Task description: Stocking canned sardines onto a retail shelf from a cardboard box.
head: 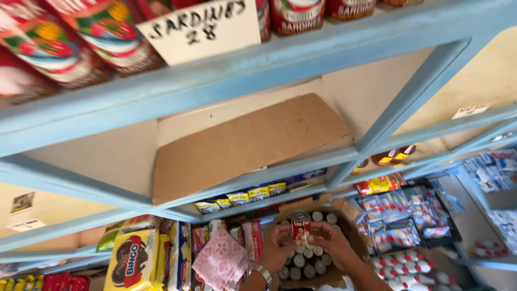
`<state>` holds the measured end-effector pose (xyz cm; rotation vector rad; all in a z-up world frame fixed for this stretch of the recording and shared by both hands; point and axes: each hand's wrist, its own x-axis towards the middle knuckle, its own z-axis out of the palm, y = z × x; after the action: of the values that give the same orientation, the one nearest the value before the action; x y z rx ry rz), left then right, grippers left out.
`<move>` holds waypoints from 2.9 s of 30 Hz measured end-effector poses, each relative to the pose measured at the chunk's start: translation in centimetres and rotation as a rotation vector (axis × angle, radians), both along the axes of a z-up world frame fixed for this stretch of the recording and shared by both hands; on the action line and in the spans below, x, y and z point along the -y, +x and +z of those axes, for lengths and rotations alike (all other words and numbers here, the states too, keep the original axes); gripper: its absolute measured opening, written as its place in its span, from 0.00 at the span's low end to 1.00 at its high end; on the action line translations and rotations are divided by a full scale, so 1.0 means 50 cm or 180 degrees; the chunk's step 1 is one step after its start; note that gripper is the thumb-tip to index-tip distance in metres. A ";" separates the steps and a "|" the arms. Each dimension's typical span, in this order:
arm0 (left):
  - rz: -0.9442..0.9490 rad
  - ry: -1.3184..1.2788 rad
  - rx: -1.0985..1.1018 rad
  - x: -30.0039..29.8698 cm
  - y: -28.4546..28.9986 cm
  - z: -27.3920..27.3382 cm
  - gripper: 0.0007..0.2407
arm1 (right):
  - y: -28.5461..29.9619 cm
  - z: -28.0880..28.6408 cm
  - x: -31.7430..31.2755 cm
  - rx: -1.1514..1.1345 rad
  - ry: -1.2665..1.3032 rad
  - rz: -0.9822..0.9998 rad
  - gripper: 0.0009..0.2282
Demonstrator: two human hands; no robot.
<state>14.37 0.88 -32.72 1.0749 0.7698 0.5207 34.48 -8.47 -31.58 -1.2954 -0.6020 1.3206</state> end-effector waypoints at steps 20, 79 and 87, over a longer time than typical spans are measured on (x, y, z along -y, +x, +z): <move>0.0688 0.1477 0.1035 -0.055 -0.116 0.415 0.21 | -0.069 0.397 -0.124 0.0652 0.1415 0.0550 0.20; 0.3144 0.4556 -0.1912 -0.236 -0.315 1.237 0.13 | -0.326 1.311 -0.489 0.3320 0.2441 0.0907 0.17; 0.3217 0.5330 -0.2361 -0.155 -0.298 1.215 0.12 | -0.298 1.316 -0.493 0.3477 0.2310 0.1447 0.17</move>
<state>-0.52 8.64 28.02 2.4674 1.5921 1.8741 19.56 16.15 34.21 -1.1889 -2.0080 0.4789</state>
